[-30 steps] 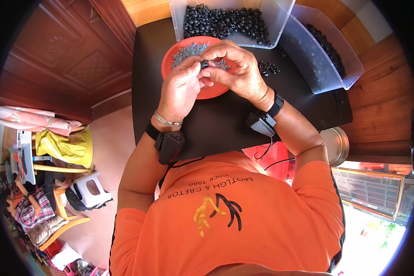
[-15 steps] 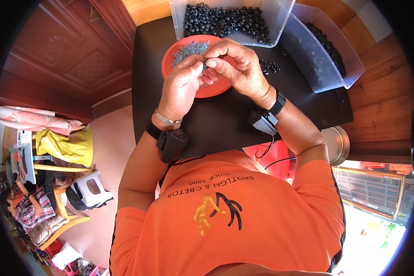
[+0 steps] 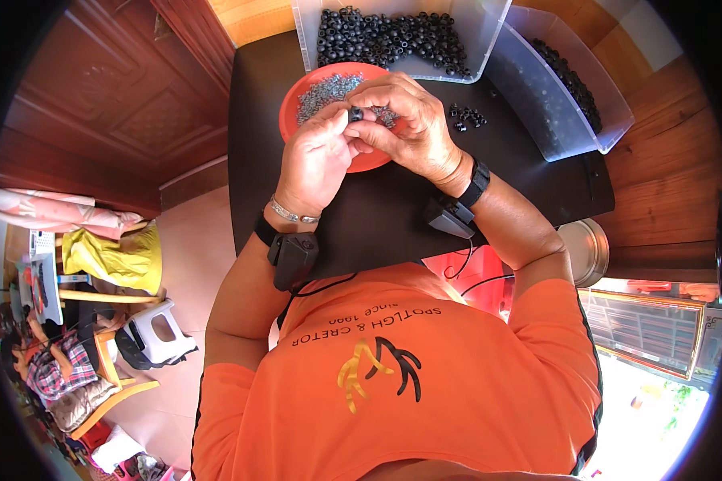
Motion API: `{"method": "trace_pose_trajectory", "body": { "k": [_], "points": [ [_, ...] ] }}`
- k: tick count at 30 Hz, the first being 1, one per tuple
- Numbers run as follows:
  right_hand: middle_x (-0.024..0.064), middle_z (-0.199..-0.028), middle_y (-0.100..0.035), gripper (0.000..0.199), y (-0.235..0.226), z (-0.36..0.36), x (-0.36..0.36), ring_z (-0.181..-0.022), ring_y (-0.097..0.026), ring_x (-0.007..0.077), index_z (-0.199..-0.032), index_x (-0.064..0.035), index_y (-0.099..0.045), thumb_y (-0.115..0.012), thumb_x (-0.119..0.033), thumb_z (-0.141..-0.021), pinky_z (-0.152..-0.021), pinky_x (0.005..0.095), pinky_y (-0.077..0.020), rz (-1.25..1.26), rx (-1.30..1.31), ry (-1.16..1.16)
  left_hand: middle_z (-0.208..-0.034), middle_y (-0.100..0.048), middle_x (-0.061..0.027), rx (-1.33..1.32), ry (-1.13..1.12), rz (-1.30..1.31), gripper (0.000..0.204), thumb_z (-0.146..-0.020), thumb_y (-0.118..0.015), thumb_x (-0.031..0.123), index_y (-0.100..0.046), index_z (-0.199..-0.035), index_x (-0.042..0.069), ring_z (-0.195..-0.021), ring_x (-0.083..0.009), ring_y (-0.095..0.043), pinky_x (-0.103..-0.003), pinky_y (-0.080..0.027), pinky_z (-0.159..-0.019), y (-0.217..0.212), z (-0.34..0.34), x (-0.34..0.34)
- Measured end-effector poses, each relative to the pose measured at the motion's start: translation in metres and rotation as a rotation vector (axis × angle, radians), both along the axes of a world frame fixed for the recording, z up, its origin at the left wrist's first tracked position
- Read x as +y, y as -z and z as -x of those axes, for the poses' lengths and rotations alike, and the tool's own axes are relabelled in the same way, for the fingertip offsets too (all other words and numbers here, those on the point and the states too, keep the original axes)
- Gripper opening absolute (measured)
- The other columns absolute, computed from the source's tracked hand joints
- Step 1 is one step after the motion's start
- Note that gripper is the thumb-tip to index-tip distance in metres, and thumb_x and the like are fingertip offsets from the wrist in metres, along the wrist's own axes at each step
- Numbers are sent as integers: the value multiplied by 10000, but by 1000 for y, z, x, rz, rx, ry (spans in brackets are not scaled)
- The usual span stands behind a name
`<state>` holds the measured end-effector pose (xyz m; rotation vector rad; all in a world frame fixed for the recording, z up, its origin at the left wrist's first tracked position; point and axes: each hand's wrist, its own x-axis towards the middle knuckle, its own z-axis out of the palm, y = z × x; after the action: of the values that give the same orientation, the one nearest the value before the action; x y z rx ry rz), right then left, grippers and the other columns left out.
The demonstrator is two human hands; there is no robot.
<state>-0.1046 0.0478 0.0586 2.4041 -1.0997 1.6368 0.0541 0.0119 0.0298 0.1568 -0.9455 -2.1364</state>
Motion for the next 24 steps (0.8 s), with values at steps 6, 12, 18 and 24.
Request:
{"method": "trace_pose_trajectory", "body": {
  "k": [6, 12, 18, 24],
  "points": [
    [44, -923, -656, 325, -2, -1, 0, -802, -613, 223, -957, -77, -611, -781, -109, -681, -692, 311, -506, 75, 99, 61, -1033, -589, -62, -32, -26, 29, 265, -962, -416, 193, -560, -1107, 24, -941, -168, -570, -331, -447, -813, -2, 0, 2],
    [49, -924, -647, 345, 0, 0, -2, -815, -617, 245, -964, -65, -592, -777, -126, -679, -693, 326, -509, 120, 170, 93, -1018, -585, -55, -63, -110, 16, 259, -970, -398, 203, -548, -1098, 36, -915, -156, -566, -318, -449, -804, -2, 4, 8],
    [52, -933, -641, 341, 1, 1, -2, -823, -617, 259, -960, -56, -588, -774, -125, -683, -700, 344, -509, 104, 167, 79, -1003, -585, -58, -51, -116, 5, 253, -971, -395, 214, -546, -1071, 38, -916, -155, -566, -312, -446, -799, -3, 5, 10],
    [74, -905, -634, 253, 1, 1, 0, -835, -615, 289, -937, -46, -595, -722, -127, -733, -741, 371, -499, 48, 201, 90, -979, -591, -60, -20, -34, 18, 220, -960, -398, 194, -542, -1022, 40, -916, -164, -569, -329, -446, -805, -4, 7, 9]
  ]
}}
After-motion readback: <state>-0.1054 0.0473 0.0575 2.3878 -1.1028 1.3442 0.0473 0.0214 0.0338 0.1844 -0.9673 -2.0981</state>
